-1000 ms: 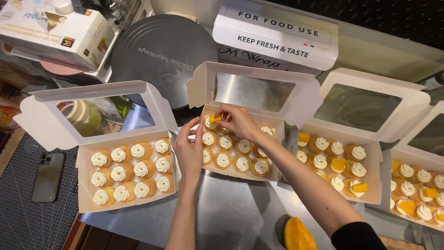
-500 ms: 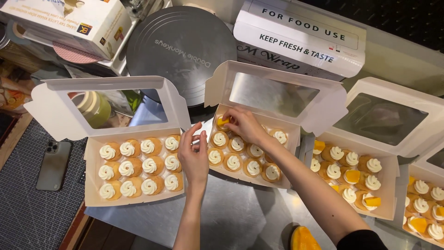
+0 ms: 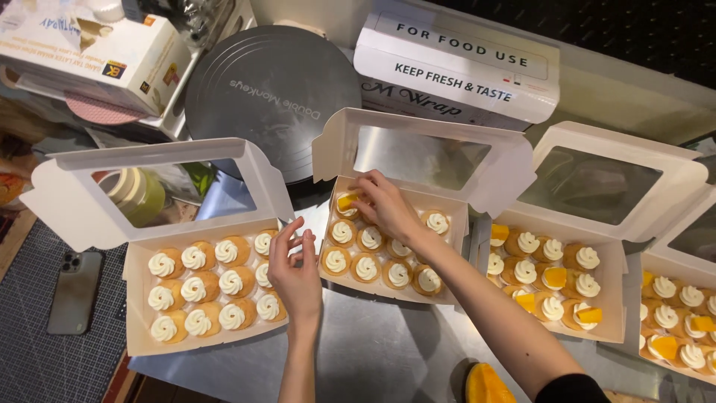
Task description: Slicing mangoes and placing the pieces on top of frosted cupcakes in boxes.
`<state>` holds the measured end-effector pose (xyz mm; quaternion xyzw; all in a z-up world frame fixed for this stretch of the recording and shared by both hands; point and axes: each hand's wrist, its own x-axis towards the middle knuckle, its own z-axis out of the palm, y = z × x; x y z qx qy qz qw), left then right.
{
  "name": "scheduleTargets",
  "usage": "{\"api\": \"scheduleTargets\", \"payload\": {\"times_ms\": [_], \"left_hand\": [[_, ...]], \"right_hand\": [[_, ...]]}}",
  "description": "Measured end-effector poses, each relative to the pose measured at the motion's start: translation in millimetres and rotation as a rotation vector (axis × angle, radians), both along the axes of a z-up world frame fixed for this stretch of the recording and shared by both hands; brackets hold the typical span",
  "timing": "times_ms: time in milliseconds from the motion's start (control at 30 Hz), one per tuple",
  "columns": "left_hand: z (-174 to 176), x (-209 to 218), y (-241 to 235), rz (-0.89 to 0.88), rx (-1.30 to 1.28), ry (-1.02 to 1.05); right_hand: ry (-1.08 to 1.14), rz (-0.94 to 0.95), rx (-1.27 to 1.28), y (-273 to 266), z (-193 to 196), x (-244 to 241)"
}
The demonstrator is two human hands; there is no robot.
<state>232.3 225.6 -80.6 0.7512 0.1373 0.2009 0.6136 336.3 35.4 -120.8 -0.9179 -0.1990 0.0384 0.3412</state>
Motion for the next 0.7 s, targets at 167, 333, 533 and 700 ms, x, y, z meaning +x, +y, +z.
{"api": "scheduleTargets", "payload": {"times_ms": [167,333,533,700], "left_hand": [[32,-29,-11,0.064,-0.095,-0.055],[59,-83,-77,-0.119,-0.161,-0.199],[57,-189,-232,-0.913,-0.258,0.053],[3,-295,-351,-1.563,0.073,-0.042]], "right_hand": [[-0.375,-0.351,0.392,-37,121,-101],[-0.647,-0.935,0.465,-133,120,-286],[-1.087,-1.822,0.2,-294,85,-560],[-0.811,-2.395,0.534,-456,3,-748]]}}
